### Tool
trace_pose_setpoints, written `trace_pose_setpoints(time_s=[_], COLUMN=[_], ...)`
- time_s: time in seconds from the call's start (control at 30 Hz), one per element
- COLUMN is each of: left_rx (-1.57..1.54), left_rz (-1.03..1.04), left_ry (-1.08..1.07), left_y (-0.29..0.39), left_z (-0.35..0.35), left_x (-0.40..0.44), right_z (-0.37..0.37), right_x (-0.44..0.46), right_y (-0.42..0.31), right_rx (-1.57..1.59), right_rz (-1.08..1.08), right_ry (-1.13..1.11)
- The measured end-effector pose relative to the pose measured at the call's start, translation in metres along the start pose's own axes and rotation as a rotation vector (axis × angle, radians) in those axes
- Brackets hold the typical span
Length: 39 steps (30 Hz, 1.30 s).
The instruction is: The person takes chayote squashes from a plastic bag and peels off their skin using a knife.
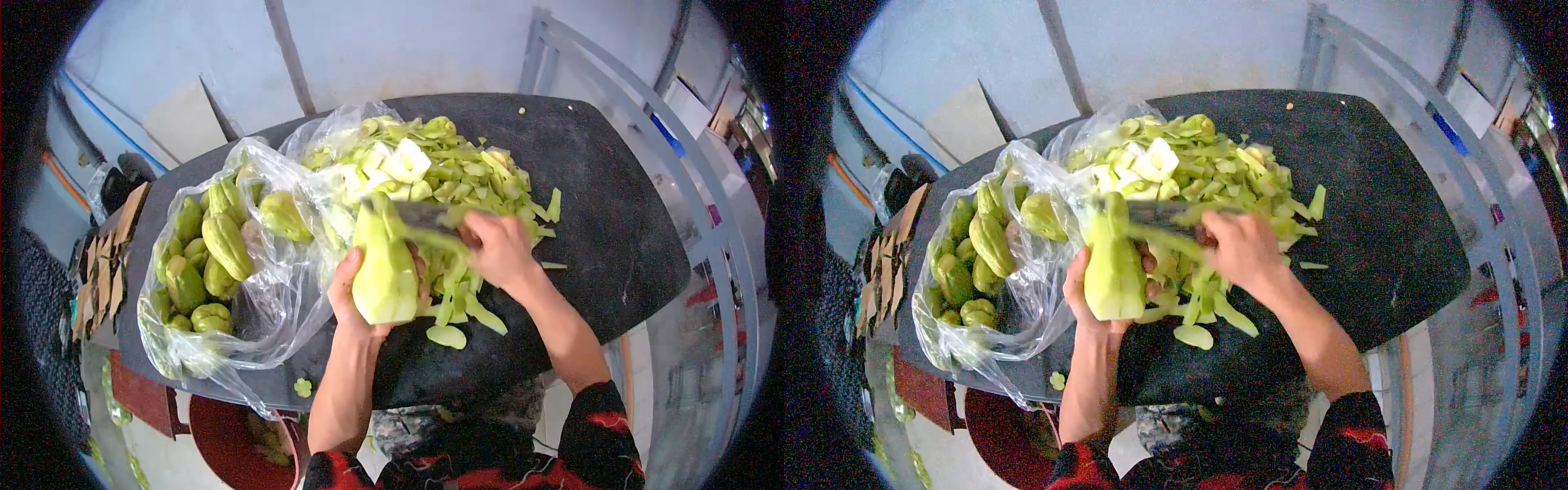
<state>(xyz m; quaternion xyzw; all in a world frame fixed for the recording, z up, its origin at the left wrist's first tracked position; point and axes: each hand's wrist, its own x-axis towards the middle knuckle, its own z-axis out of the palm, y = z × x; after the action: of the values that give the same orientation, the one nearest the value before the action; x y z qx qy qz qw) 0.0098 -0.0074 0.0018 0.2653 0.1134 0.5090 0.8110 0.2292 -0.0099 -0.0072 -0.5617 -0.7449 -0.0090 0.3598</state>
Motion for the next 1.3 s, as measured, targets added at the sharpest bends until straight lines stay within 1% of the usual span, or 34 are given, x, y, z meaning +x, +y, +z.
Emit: trace_pose_setpoints(time_s=[0.03,0.07,0.13,0.17,0.2,0.27,0.3,0.33,0.37,0.4,0.47,0.5,0.53,0.57,0.6,0.63,0.67,0.73,0.9,0.97,1.0,1.07,1.1,1.13,1.2,1.27,1.3], left_rx=[-0.001,-0.048,-0.097,-0.176,-0.25,-0.279,-0.266,-0.254,-0.209,-0.209,-0.207,-0.2,-0.199,-0.232,-0.265,-0.255,-0.255,-0.207,-0.247,-0.152,-0.154,-0.033,-0.083,-0.084,-0.09,-0.075,-0.042], left_rz=[-0.011,-0.018,-0.014,0.026,0.059,0.065,0.091,0.113,0.143,0.145,0.11,0.076,0.078,0.043,0.006,0.014,0.015,-0.011,-0.02,-0.005,-0.008,0.105,0.071,0.073,0.081,0.106,0.122], left_ry=[0.006,-0.012,-0.046,0.026,0.108,0.108,0.121,0.137,0.276,0.279,0.434,0.337,0.34,0.267,0.195,0.244,0.245,0.202,0.203,0.198,0.201,0.427,0.444,0.441,0.355,0.355,0.265], left_y=[-0.002,-0.003,0.0,0.0,0.0,0.0,0.002,0.003,0.002,0.003,0.005,0.005,0.005,0.005,0.006,0.006,0.007,0.009,0.01,0.011,0.01,0.009,0.01,0.011,0.013,0.013,0.014], left_z=[-0.002,-0.004,-0.002,0.001,0.001,-0.015,-0.017,-0.018,-0.016,-0.013,-0.011,-0.016,-0.019,-0.02,-0.02,-0.014,-0.013,-0.013,-0.011,-0.017,-0.016,-0.009,-0.002,-0.003,-0.006,-0.011,-0.014], left_x=[-0.004,-0.005,0.001,0.004,0.004,0.008,0.011,0.012,0.013,0.014,0.016,0.014,0.014,0.013,0.012,0.014,0.013,0.012,0.01,0.011,0.011,0.01,0.009,0.008,0.007,0.007,0.008], right_z=[0.005,0.006,0.0,0.0,-0.004,-0.011,-0.01,-0.01,-0.009,-0.008,-0.003,-0.005,-0.009,-0.01,-0.01,-0.01,-0.009,-0.008,-0.012,-0.013,-0.012,-0.009,-0.007,-0.009,-0.014,-0.017,-0.017], right_x=[0.005,0.003,0.007,0.007,0.006,0.004,0.004,0.001,-0.002,-0.005,-0.011,-0.012,-0.012,-0.013,-0.015,-0.017,-0.018,-0.02,-0.021,-0.02,-0.018,-0.014,-0.013,-0.014,-0.017,-0.019,-0.019], right_y=[0.006,0.011,0.022,0.022,0.018,0.008,0.005,0.001,-0.003,-0.007,-0.013,-0.02,-0.028,-0.032,-0.035,-0.038,-0.04,-0.044,-0.047,-0.045,-0.042,-0.031,-0.028,-0.029,-0.036,-0.042,-0.044], right_rx=[-0.108,-0.109,-0.199,-0.098,-0.097,-0.146,-0.144,-0.139,-0.07,-0.003,0.006,0.015,0.027,0.031,-0.001,-0.035,-0.033,-0.039,-0.054,-0.045,-0.045,-0.05,-0.055,-0.057,-0.048,-0.036,-0.026], right_rz=[0.111,0.112,0.201,0.205,0.201,0.193,0.131,0.13,0.043,-0.044,-0.227,-0.287,-0.346,-0.346,-0.402,-0.457,-0.457,-0.479,-0.487,-0.461,-0.458,-0.319,-0.298,-0.301,-0.298,-0.315,-0.329], right_ry=[-0.019,-0.01,-0.011,0.041,0.028,-0.021,0.005,0.003,0.03,0.059,0.131,0.124,0.116,0.113,0.12,0.128,0.127,0.148,0.114,0.091,0.088,0.035,0.052,0.054,0.025,0.036,0.046])
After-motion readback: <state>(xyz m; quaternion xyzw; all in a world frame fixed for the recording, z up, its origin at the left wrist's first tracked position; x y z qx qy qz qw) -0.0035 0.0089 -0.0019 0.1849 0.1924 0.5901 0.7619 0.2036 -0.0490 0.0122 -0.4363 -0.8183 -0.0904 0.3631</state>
